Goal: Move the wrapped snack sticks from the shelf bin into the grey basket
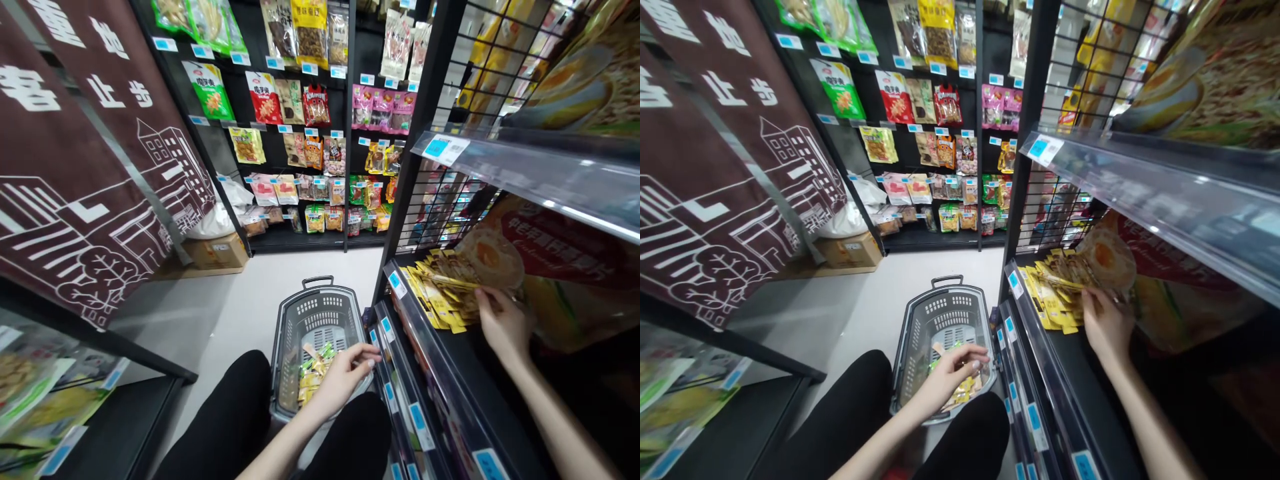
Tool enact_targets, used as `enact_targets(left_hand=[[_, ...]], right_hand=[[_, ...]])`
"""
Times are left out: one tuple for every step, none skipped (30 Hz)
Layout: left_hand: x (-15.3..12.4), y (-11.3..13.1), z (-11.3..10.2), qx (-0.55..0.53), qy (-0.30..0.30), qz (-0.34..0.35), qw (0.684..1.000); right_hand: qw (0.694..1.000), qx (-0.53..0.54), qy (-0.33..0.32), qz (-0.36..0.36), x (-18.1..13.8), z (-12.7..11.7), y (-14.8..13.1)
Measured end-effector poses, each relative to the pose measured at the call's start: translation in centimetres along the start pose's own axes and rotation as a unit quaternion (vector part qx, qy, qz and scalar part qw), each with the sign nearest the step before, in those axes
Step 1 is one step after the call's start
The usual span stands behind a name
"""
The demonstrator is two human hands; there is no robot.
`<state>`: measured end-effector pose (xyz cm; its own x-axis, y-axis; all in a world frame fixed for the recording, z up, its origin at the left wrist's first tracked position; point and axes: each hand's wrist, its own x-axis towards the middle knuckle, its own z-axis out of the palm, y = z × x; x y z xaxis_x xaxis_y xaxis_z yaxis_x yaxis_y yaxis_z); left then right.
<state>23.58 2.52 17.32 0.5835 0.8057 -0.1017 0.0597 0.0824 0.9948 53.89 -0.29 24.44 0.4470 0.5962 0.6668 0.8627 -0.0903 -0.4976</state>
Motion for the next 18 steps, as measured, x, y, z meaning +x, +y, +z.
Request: enact_targets(left_hand=[[0.2,0.5,0.2,0.008,0.004,0.010,1.000],[0.4,1.0,0.3,0.015,0.010,0.018,1.000],[0.5,1.4,0.5,0.020,0.020,0.027,0.999],[0.5,1.9,0.8,0.025,0.034,0.039,0.998],[0.5,2.4,1.0,0.027,0.053,0.057,0.997],[0.4,2.9,1.1,0.027,0.075,0.079,0.994],[0.3,3.6,1.2,0.023,0.097,0.106,0.989],[0.1,4.3,1.2,0.014,0.119,0.135,0.984],[-0.2,5.0,1.2,0.001,0.136,0.161,0.977],[-0.5,5.8,1.0,-0.014,0.149,0.182,0.972],[-0.9,6.6,0.8,-0.029,0.156,0.196,0.968],[-1.3,7.3,0.6,-0.042,0.158,0.200,0.966],[-1.7,8.1,0.3,-0.053,0.158,0.195,0.967],[-2.1,8.7,0.0,-0.062,0.158,0.183,0.968],[-2.5,9.2,-0.3,-0.071,0.159,0.169,0.970],[-2.9,9.7,-0.6,-0.082,0.161,0.156,0.971],[-3.3,10.0,-0.9,-0.095,0.163,0.143,0.972],[-3.6,10.2,-1.2,-0.109,0.164,0.129,0.972]], right_hand=[[0.999,0.032,0.007,0.038,0.2,-0.3,-0.1],[0.994,0.075,0.018,0.080,0.3,-0.6,-0.4],[0.985,0.123,0.031,0.119,0.4,-0.8,-0.8],[0.973,0.170,0.043,0.150,0.4,-1.0,-1.4],[0.960,0.215,0.052,0.171,0.4,-1.2,-2.1],[0.945,0.261,0.057,0.186,0.3,-1.4,-3.0],[0.928,0.309,0.054,0.199,0.1,-1.6,-4.0],[0.910,0.356,0.034,0.212,-0.1,-1.8,-5.0],[0.890,0.397,0.005,0.224,-0.4,-2.0,-6.0],[0.871,0.430,-0.031,0.236,-0.7,-2.3,-7.0],[0.855,0.452,-0.068,0.247,-1.0,-2.6,-7.9],[0.843,0.463,-0.103,0.255,-1.3,-2.9,-8.6],[0.835,0.466,-0.134,0.259,-1.6,-3.2,-9.3],[0.831,0.465,-0.161,0.258,-1.9,-3.4,-9.7],[0.831,0.462,-0.182,0.250,-2.1,-3.7,-10.1],[0.834,0.457,-0.201,0.235,-2.3,-3.9,-10.3],[0.840,0.449,-0.217,0.214,-2.5,-4.0,-10.4],[0.849,0.436,-0.231,0.189,-2.6,-4.2,-10.5]])
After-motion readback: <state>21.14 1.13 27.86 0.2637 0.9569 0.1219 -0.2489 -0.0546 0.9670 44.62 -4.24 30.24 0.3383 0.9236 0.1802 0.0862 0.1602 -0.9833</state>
